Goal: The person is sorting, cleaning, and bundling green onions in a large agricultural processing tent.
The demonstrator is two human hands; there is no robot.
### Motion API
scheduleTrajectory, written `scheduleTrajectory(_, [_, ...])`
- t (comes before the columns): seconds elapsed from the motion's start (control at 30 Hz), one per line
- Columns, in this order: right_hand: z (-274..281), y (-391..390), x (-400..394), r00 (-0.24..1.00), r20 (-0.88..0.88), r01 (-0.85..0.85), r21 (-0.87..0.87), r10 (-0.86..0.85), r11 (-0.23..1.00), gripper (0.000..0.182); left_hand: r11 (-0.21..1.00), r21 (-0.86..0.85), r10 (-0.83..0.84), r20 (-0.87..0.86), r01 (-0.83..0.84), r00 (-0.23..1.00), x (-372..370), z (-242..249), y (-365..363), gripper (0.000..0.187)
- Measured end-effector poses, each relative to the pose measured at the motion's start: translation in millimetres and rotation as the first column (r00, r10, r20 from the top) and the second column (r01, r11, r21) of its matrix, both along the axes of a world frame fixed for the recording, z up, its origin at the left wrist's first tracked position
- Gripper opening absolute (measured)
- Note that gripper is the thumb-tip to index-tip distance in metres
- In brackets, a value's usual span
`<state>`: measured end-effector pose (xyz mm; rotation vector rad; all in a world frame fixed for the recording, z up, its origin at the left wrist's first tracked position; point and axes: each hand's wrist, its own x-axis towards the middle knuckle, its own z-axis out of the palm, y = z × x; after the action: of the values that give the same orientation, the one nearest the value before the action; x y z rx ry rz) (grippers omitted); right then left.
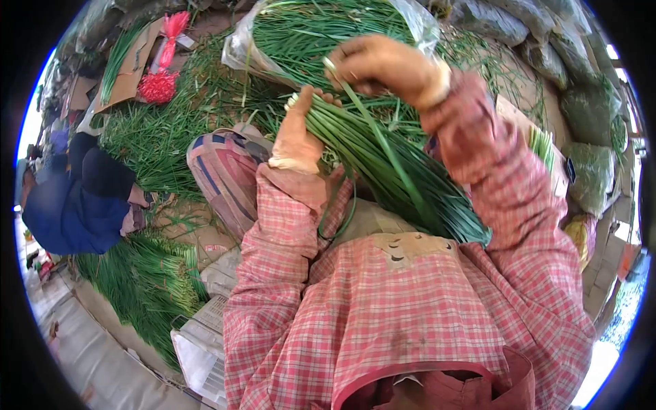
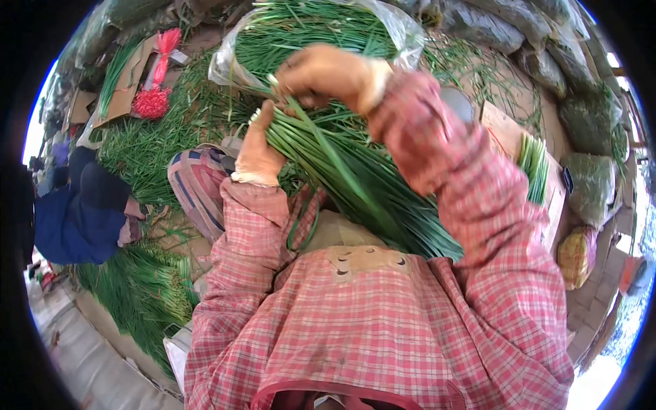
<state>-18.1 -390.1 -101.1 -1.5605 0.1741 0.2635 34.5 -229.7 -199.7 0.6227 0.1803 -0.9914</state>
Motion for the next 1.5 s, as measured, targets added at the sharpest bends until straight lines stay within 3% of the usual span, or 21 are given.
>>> scheduleTrajectory(0.07, [1,-1,19,1.000,-0.006,0.008,-0.287,-0.011,0.958,0.022,0.990,-0.137,-0.010,0.039,0.015,0.999,-3,15,-3,0.035])
scheduleTrajectory(0.13, [-21,6,37,0.989,-0.105,-0.144,-0.533,0.103,0.834,0.020,0.990,-0.131,-0.033,0.140,0.051,0.990,-4,13,-8,0.047])
scheduleTrajectory(0.17, [-21,14,35,0.988,0.013,-0.101,-0.709,0.156,0.698,0.022,1.000,-0.023,0.004,0.277,0.003,0.961,-6,9,-8,0.049])
scheduleTrajectory(0.27, [-49,5,53,0.971,0.087,-0.159,-0.465,0.224,0.871,0.024,0.998,-0.057,-0.013,0.247,0.028,0.969,-3,5,-1,0.039])
scheduleTrajectory(0.3, [-33,-3,37,0.979,0.167,-0.052,-0.343,0.115,0.938,0.024,0.999,0.005,0.037,0.207,-0.039,0.978,3,4,3,0.030])
scheduleTrajectory(0.33, [-10,-12,15,0.972,0.237,0.048,-0.209,0.002,0.977,0.025,0.994,0.099,0.005,0.373,-0.045,0.928,34,-13,18,0.022])
scheduleTrajectory(0.37, [1,-32,2,0.942,0.309,0.155,-0.046,-0.134,0.987,0.028,0.987,-0.160,0.048,0.255,-0.007,0.966,56,-5,29,0.018])
scheduleTrajectory(0.43, [22,-79,-27,0.845,0.433,0.238,0.222,-0.314,0.946,0.028,0.967,0.045,0.206,0.447,-0.252,0.871,70,62,54,0.011])
scheduleTrajectory(0.47, [37,-99,-54,0.854,0.412,0.235,0.241,-0.318,0.942,0.029,0.943,-0.293,0.268,0.383,-0.159,0.884,96,67,83,0.015])
scheduleTrajectory(0.5, [46,-112,-83,0.817,0.397,0.313,0.302,-0.417,0.900,0.030,0.826,0.044,0.316,0.790,-0.562,0.526,98,78,99,0.021])
scheduleTrajectory(0.53, [44,-117,-102,0.752,0.371,0.394,0.411,-0.545,0.822,0.030,0.855,-0.304,0.518,0.545,-0.420,0.659,125,70,133,0.025])
scheduleTrajectory(0.6, [16,-140,-129,0.702,0.285,0.488,0.475,-0.653,0.732,0.029,0.795,-0.208,0.505,0.748,-0.571,0.430,159,53,152,0.024])
scheduleTrajectory(0.67, [-22,-133,-131,0.655,0.188,0.702,0.206,-0.732,0.681,0.027,0.813,-0.028,0.466,0.631,-0.582,0.620,171,63,143,0.017])
scheduleTrajectory(0.7, [-25,-123,-131,0.728,0.188,0.662,0.057,-0.659,0.747,0.025,0.843,-0.058,0.306,0.869,-0.535,0.389,157,99,130,0.013])
scheduleTrajectory(0.73, [-28,-112,-132,0.795,0.168,0.601,-0.096,-0.582,0.793,0.024,0.847,-0.068,0.325,0.851,-0.527,0.413,155,125,129,0.014])
scheduleTrajectory(0.9, [-35,-87,-132,0.834,0.146,0.539,-0.002,-0.533,0.842,0.022,0.713,-0.299,0.599,0.730,-0.635,0.329,184,182,178,0.017])
scheduleTrajectory(1.0, [-62,-90,-138,0.878,0.024,0.477,0.062,-0.479,0.877,0.023,0.848,-0.439,0.528,0.745,-0.296,0.408,193,203,236,0.020])
scheduleTrajectory(1.13, [-84,-84,-140,0.911,-0.066,0.411,0.117,-0.406,0.904,0.023,0.711,-0.693,0.631,0.553,-0.121,0.543,168,215,282,0.021])
scheduleTrajectory(1.37, [-87,-81,-124,0.940,-0.055,0.340,0.109,-0.336,0.934,0.025,0.618,-0.780,0.687,0.596,0.097,0.416,148,241,295,0.019])
scheduleTrajectory(1.47, [-94,-83,-116,0.942,0.086,0.335,-0.265,-0.323,0.904,0.030,0.726,-0.686,0.666,0.689,-0.038,0.285,175,252,329,0.015])
scheduleTrajectory(1.5, [-69,-73,-118,0.933,0.193,0.352,-0.673,-0.305,0.650,0.042,0.818,-0.543,0.573,0.799,-0.188,0.184,177,264,313,0.012])
